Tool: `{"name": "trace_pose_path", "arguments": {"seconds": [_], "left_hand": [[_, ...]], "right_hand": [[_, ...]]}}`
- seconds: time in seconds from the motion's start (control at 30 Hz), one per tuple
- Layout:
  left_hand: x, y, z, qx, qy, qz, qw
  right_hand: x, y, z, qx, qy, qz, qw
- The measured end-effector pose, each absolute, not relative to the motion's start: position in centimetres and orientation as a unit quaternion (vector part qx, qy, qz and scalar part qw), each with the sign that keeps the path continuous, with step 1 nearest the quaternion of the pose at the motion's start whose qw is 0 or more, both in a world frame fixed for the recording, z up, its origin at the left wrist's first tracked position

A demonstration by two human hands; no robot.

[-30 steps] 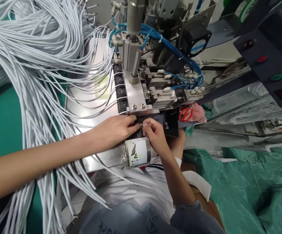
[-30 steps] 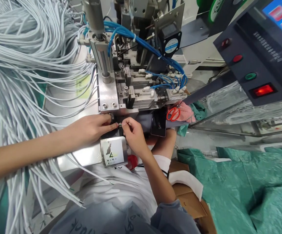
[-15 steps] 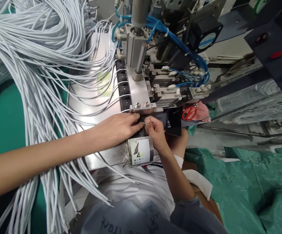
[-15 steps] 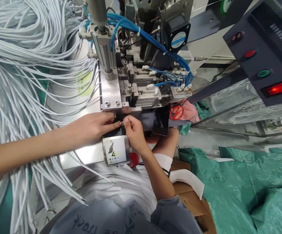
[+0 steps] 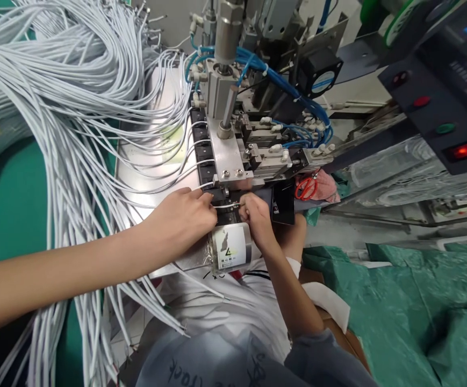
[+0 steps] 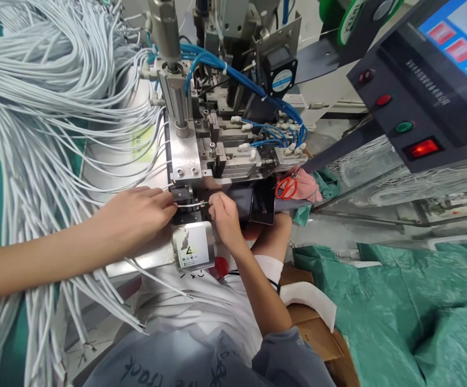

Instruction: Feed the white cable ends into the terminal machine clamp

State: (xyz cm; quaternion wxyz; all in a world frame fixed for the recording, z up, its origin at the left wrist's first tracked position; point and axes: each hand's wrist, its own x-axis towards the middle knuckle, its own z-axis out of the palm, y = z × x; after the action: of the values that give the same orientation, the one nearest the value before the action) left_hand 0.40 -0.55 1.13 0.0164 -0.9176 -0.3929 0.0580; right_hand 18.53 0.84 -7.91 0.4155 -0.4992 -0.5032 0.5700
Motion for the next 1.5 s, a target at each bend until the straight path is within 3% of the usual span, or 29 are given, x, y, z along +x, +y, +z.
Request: {"name": "trace_pose_path", "arguments": {"seconds": [0.27, 0.5, 0.67, 0.77, 0.83, 0.97, 1.07, 1.17, 1.27, 1.4, 1.5], "left_hand": [[0.0, -0.3, 0.6, -0.926, -0.378, 0.019, 0.008], [-0.6, -0.2, 1.2, -0.907, -0.418, 0.021, 0.045], [-0.7, -0.6, 1.4, -0.883, -0.454, 0.023, 0.119], [0.0, -1.6, 2.0, -0.912, -0.405, -0.045, 0.05], [0.4, -2.4, 2.3, -0.925, -0.365, -0.092, -0.056], [0.8, -3.2, 1.6, -0.89, -0.31, -0.177, -0.284], [1.0, -3.0, 1.0, -0.849, -0.286, -0.246, -0.37], [1.1, -2.8, 1.2, -0.821, -0.287, -0.292, -0.399], [1.3, -3.0, 1.6, -0.799, -0.301, -0.323, -0.409], [1.3, -3.2, 1.5, -0.792, -0.304, -0.342, -0.404], [1.2, -3.0, 1.2, -0.823, -0.308, -0.34, -0.336]], "right_hand": [[17.8, 1.3, -7.5, -0.496, -0.537, 0.559, 0.391], [19.1, -3.8, -4.7, -0.589, -0.566, 0.302, 0.491], [17.3, -11.5, -3.5, -0.515, -0.773, 0.275, 0.249], [16.6, -12.7, -3.6, -0.476, -0.782, 0.354, 0.189], [17.1, -11.8, -3.2, -0.495, -0.742, 0.384, 0.241], [19.1, -9.0, -1.4, -0.555, -0.592, 0.392, 0.433], [19.7, -7.6, -0.8, -0.509, -0.514, 0.474, 0.502], [19.2, -6.8, -1.1, -0.45, -0.479, 0.547, 0.519], [18.6, -6.3, -1.2, -0.431, -0.479, 0.54, 0.541], [18.3, -6.2, -0.5, -0.446, -0.547, 0.448, 0.549], [18.5, -6.2, 0.3, -0.495, -0.619, 0.34, 0.507]]}}
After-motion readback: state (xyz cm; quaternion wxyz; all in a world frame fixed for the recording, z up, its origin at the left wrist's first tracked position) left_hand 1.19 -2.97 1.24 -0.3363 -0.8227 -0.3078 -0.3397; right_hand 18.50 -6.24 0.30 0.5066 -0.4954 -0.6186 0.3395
